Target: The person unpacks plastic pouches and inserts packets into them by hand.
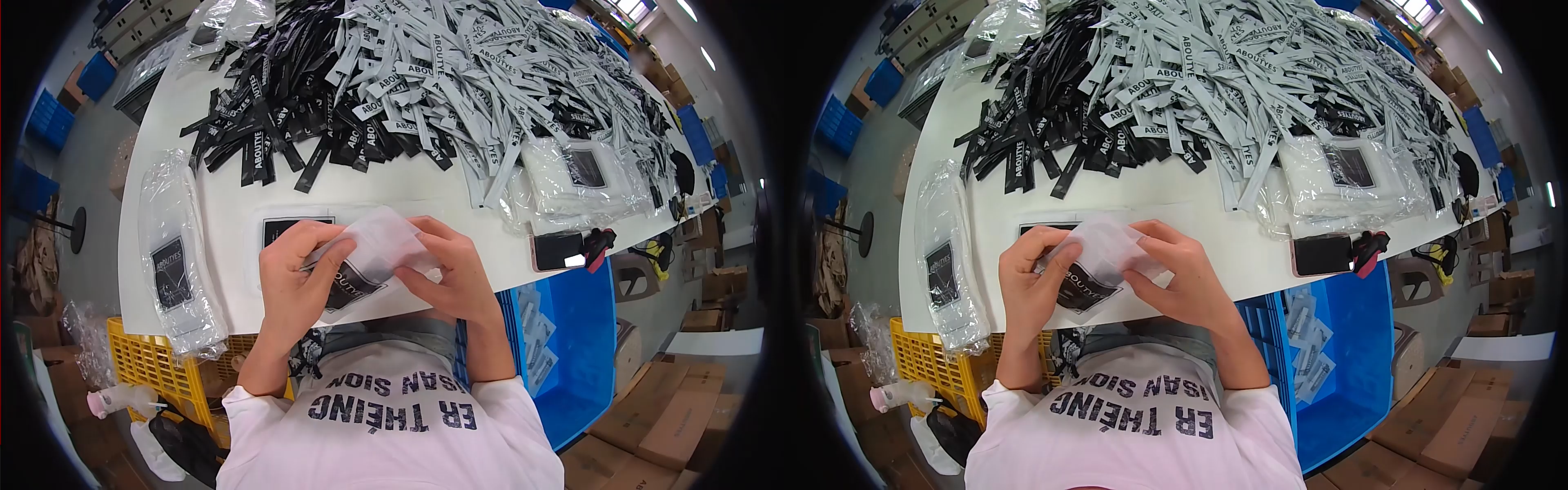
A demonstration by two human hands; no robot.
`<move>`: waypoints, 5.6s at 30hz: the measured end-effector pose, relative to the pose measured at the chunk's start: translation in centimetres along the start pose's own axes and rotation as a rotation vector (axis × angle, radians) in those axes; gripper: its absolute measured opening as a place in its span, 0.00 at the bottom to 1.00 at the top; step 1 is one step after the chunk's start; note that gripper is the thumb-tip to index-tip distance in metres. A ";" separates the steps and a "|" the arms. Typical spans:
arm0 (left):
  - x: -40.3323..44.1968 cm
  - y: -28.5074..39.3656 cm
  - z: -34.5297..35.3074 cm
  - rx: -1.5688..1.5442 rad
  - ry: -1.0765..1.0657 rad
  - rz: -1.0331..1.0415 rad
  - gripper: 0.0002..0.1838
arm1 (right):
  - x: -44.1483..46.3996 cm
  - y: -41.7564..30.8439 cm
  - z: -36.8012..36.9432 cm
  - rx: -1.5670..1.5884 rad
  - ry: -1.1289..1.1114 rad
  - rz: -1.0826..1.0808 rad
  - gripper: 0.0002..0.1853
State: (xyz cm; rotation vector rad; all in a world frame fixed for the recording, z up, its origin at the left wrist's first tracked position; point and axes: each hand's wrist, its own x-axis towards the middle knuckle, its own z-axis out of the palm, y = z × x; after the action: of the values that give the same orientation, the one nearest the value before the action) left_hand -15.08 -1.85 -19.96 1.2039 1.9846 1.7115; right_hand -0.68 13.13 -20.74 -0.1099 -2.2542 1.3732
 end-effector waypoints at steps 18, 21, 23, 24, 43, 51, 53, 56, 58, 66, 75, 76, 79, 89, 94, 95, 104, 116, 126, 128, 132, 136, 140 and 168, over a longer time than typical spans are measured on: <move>-0.3 1.2 1.0 -0.099 -0.052 0.026 0.05 | -2.7 1.8 1.8 0.583 0.344 0.186 0.06; -0.3 0.9 1.6 -0.196 -0.075 -0.020 0.05 | -2.9 1.8 1.4 0.536 0.333 0.133 0.05; -0.4 0.9 1.8 -0.241 -0.102 -0.064 0.05 | -3.0 2.0 1.5 0.487 0.344 0.084 0.05; -0.5 1.1 1.7 -0.235 -0.122 -0.086 0.05 | -3.0 2.0 1.6 0.480 0.351 0.075 0.05; -0.7 0.4 3.2 -0.368 -0.203 -0.092 0.09 | -4.1 3.6 0.9 0.734 0.420 0.146 0.07; -0.4 0.8 4.1 -0.190 -0.228 0.041 0.09 | -3.7 1.5 0.7 0.609 0.462 0.282 0.06; -0.4 0.8 4.4 -0.088 -0.245 0.104 0.09 | -4.3 2.3 0.7 0.572 0.435 0.223 0.07; -0.6 0.6 4.8 -0.091 -0.256 0.087 0.09 | -4.9 2.0 0.4 0.568 0.463 0.235 0.08; -0.8 0.9 5.1 -0.203 -0.308 -0.029 0.11 | -6.3 2.5 0.1 0.599 0.564 0.373 0.08; -0.5 -0.1 6.2 -0.388 -0.419 -0.086 0.21 | -12.7 1.8 -10.1 -0.226 0.755 0.591 0.13; -0.8 -0.9 5.4 -0.310 -0.422 -0.101 0.17 | -4.7 2.9 -8.9 -0.614 0.555 0.354 0.11; -0.9 -0.9 5.3 -0.296 -0.416 -0.098 0.16 | -2.6 3.6 -8.0 -0.602 0.463 0.295 0.13; -1.2 -0.9 4.7 -0.236 -0.392 -0.078 0.15 | 3.1 7.3 -5.1 -0.713 0.306 0.099 0.23; -1.8 -1.6 3.1 -0.167 -0.303 -0.056 0.11 | 9.4 13.1 -4.0 -0.842 0.138 0.049 0.28; -1.4 -2.0 3.0 -0.190 -0.304 -0.067 0.10 | 8.8 11.1 -5.4 -0.617 0.195 -0.075 0.18; -1.3 -2.0 3.0 -0.192 -0.304 -0.069 0.10 | 8.7 10.8 -5.5 -0.605 0.235 -0.079 0.16; -1.2 -1.9 2.9 -0.154 -0.278 -0.040 0.08 | 11.1 7.8 -2.3 -0.651 0.275 -0.303 0.10; -1.5 -2.2 1.2 -0.119 -0.209 -0.074 0.08 | 13.7 7.3 -0.4 -0.716 -0.013 -0.294 0.06; -0.8 -2.8 0.9 -0.015 -0.102 -0.033 0.08 | 7.6 6.7 -5.0 0.221 0.413 0.026 0.11; -0.7 -3.5 0.9 0.034 -0.047 -0.025 0.08 | 5.1 7.0 -6.4 0.282 0.455 0.050 0.10; 0.0 -3.7 1.4 0.205 0.062 0.016 0.11 | 0.6 5.6 -5.7 0.292 0.767 0.077 0.09; 0.7 -3.6 2.7 0.513 -0.038 0.081 0.24 | -2.2 7.7 -5.4 0.086 0.712 0.097 0.06; 0.7 -2.2 4.7 0.851 -0.277 -0.122 0.36 | -3.3 6.9 -3.3 0.229 0.746 0.028 0.15; -0.8 -2.7 2.2 -0.314 -0.322 -0.357 0.11 | -1.8 0.5 2.2 0.241 0.075 0.364 0.19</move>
State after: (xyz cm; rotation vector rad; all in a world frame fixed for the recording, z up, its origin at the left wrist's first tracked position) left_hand -14.21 -0.77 -23.27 0.8871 1.5581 1.4724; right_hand -0.18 11.01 -22.68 -0.5011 -2.0556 1.7836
